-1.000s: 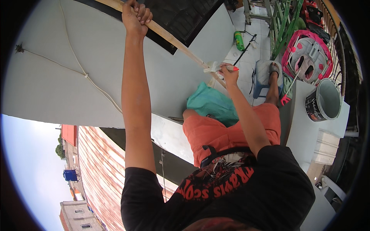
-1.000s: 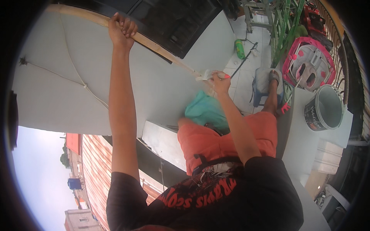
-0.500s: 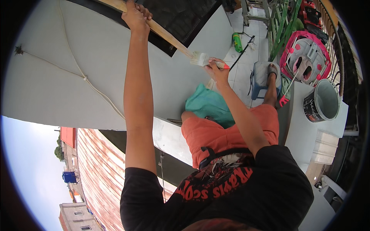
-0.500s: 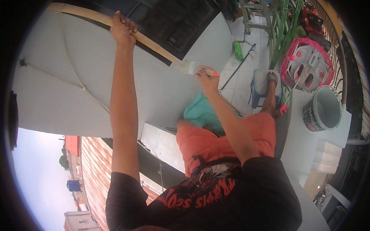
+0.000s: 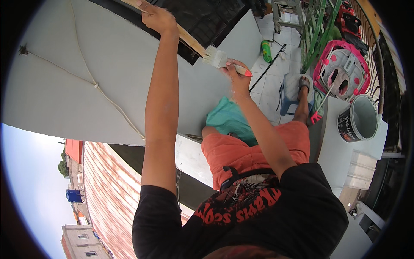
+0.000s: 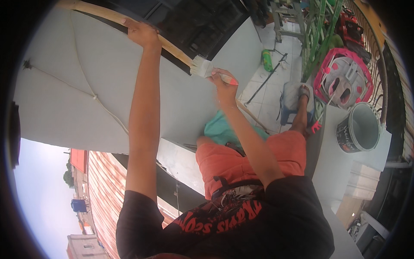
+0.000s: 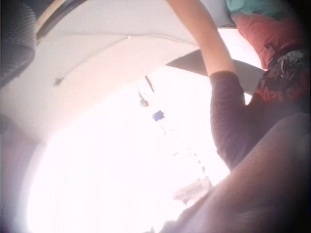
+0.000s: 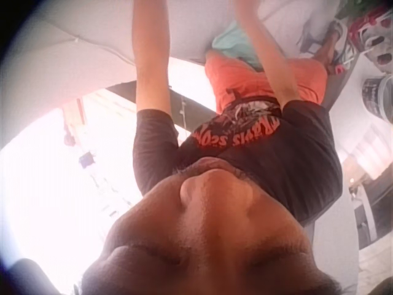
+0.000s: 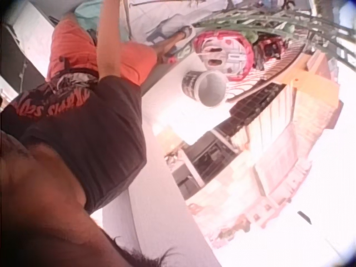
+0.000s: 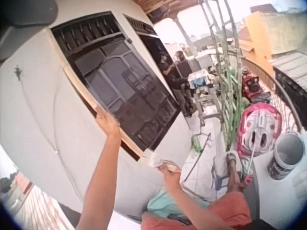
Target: The person paints a long wooden plank with a brush, repeatedly dipping the brush into a paint bucket and applying white paint along the plank's length. The person holds the plank with one hand while painting with the other.
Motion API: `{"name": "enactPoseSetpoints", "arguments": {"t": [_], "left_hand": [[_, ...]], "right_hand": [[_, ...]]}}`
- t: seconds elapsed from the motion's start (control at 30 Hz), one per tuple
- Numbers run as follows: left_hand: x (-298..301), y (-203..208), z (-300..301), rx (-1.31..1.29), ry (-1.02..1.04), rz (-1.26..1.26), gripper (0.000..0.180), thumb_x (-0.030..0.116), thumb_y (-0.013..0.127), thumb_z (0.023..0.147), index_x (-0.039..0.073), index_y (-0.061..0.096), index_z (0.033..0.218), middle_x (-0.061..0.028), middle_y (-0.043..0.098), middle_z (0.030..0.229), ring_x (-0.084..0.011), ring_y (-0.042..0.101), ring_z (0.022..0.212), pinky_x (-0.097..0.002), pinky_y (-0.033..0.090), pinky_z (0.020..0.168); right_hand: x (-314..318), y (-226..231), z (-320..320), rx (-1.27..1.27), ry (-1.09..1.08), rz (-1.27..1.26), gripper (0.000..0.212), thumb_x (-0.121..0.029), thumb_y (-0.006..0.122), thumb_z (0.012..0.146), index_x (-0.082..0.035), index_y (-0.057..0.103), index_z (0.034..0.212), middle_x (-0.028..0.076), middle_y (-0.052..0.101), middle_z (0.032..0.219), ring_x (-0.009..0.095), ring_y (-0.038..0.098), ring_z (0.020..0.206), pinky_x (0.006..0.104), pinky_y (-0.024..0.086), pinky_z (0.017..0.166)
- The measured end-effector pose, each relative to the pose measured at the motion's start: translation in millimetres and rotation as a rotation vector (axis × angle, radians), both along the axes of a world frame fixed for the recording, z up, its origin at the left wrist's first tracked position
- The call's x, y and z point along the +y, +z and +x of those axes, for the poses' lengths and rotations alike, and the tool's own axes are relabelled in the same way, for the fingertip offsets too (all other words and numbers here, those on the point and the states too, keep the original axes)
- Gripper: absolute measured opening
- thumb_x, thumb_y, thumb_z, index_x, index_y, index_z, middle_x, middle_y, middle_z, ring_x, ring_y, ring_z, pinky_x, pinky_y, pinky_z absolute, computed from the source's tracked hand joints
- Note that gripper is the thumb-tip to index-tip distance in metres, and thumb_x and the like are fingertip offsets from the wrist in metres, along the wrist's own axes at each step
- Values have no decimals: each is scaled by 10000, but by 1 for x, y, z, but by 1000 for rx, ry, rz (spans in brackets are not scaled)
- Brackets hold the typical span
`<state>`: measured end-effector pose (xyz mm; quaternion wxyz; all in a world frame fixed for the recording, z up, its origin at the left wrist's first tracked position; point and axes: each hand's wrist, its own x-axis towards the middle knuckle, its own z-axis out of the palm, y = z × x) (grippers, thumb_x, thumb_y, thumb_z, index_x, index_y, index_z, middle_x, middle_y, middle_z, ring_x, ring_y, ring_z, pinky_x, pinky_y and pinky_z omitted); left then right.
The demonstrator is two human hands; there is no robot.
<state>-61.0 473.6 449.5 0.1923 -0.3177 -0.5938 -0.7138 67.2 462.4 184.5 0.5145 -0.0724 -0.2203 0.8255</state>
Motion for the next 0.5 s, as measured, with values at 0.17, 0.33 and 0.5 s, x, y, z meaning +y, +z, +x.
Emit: {"name": "enactPoseSetpoints", "arguments": {"t": [0.17,0.33,0.5], "left_hand": [[22,-2,-4,-30,78,93,716,751,425,983,62,442,789,1,381,555,-111,388,442,-284,386,426],[3,4,8,-48,62,59,765,798,335,972,64,417,773,-20,376,542,-121,392,435,-274,383,419],[1,7,8,-200,-331,2,742,797,305,980,92,399,767,-6,314,528,-127,345,441,-291,330,428]], "right_hand": [[9,-160,3,-635,-130,-81,57,18,707,932,32,711,988,116,740,1027,176,722,881,318,654,776],[-12,-82,-8,-571,-234,210,91,18,701,944,51,713,1028,114,740,1046,165,719,911,330,647,835],[8,33,2,-61,-17,113,157,-29,706,966,56,677,1095,119,717,1026,203,716,907,334,639,862]]}}
